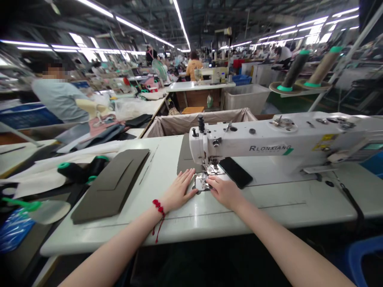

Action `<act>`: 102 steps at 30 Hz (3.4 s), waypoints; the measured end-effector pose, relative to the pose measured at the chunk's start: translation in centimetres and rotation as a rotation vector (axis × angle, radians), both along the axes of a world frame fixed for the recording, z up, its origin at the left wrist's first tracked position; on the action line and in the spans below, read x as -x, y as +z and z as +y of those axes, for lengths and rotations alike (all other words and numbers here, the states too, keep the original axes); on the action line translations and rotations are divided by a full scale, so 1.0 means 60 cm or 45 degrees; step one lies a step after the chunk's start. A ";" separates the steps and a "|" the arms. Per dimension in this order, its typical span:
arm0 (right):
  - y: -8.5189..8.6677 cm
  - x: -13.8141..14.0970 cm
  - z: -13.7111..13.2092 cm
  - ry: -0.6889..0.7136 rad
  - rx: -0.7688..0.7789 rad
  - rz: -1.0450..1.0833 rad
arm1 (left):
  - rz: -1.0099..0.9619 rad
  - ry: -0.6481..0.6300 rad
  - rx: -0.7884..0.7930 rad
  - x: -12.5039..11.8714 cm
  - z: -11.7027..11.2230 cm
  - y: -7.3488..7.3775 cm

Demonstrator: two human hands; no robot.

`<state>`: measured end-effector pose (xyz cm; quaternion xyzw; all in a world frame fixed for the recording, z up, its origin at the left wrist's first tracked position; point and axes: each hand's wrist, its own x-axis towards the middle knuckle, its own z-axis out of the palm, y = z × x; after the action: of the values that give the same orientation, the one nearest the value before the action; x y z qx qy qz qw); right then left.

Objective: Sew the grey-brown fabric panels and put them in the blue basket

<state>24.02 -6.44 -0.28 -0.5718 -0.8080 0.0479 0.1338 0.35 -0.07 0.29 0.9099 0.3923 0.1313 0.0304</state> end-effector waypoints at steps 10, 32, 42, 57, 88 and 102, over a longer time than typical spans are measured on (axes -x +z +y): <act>0.031 0.006 -0.073 -0.078 0.080 -0.089 | 0.103 0.526 -0.104 0.073 -0.086 -0.006; -0.041 0.008 -0.320 -0.629 0.172 0.587 | -0.195 -0.168 0.119 -0.072 -0.241 0.000; -0.043 0.024 -0.310 -0.555 0.195 0.618 | -0.234 -0.165 0.151 -0.099 -0.250 0.000; -0.047 0.030 -0.295 -0.549 0.182 0.593 | -0.348 -0.082 0.243 -0.106 -0.257 -0.002; -0.050 0.004 -0.304 -0.661 0.117 0.573 | -0.354 -0.218 0.356 -0.047 -0.227 0.033; -0.064 0.030 -0.296 -0.491 0.147 0.464 | -0.007 0.320 0.443 0.124 -0.110 0.063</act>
<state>22.22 -24.21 -4.13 -0.7038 -0.6426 0.1698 0.2508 -7.06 -6.66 4.05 0.8346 0.5193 0.0670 0.1714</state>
